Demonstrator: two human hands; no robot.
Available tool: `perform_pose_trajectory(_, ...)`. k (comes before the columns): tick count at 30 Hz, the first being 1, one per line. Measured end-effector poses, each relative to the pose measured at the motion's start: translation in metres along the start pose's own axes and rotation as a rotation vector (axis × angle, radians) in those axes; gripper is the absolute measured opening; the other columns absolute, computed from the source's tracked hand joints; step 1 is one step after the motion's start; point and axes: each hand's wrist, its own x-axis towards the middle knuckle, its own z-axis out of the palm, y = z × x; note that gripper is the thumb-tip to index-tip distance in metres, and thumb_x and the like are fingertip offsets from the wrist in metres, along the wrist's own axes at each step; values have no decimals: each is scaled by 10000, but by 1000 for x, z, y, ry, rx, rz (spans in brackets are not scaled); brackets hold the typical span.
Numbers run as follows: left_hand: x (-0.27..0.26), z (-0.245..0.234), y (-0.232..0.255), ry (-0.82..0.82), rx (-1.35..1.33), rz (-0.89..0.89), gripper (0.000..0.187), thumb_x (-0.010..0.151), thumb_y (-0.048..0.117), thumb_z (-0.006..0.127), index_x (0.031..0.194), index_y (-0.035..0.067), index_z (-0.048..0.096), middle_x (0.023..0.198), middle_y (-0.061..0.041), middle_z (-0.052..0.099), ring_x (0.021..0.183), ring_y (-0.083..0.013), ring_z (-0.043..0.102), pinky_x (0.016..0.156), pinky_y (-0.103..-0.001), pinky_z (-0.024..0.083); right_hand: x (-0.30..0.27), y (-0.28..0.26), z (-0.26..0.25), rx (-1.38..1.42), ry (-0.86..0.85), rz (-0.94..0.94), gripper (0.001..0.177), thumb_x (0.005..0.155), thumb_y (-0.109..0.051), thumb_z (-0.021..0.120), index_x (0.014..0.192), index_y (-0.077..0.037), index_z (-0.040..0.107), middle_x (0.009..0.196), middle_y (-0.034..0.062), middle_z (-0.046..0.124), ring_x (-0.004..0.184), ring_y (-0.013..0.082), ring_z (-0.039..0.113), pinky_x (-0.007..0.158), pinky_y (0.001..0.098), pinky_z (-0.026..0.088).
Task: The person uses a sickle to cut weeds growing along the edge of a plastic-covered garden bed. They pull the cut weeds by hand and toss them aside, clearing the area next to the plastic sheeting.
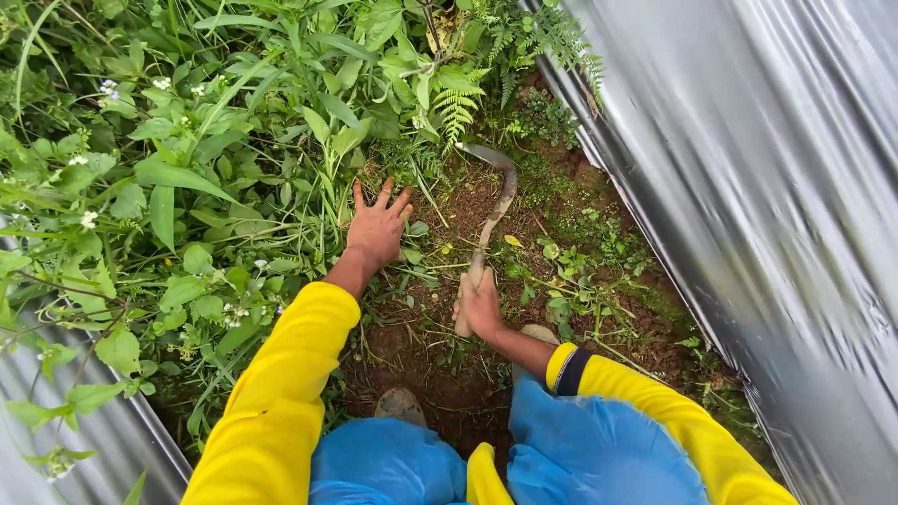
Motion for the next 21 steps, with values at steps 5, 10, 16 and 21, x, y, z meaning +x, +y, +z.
perform_pose_trajectory(5,-9,-21,2,-12,-15,1,848,895,675,657,1579,216,457,1720,-14,293,1608,-325,149,1200,-768,176,-9,3,-5,-39,-33,21,161,1112,-213,456,1110,-52,446,777,80,605,583,183,673,511,346,668)
perform_pose_trajectory(10,24,-8,9,56,-42,42,909,903,881,381,1434,179,607,1615,-40,475,1552,-273,308,1233,-640,237,-24,46,9,25,-202,131,213,1085,-196,449,1159,-11,373,761,100,579,501,195,644,412,379,639)
perform_pose_trajectory(16,54,-30,36,95,-21,88,659,1013,579,493,1490,128,540,1618,-99,457,1551,-303,291,1250,-612,177,-12,44,-13,58,40,58,225,1097,-205,423,1147,2,353,792,108,588,494,203,665,417,370,647)
perform_pose_trajectory(21,111,-23,38,1,-166,95,686,984,278,561,1621,112,369,1583,-125,510,1544,-331,334,1246,-699,82,-9,15,-26,60,148,-5,187,1095,-188,440,1104,-16,366,786,113,601,489,219,680,427,371,649)
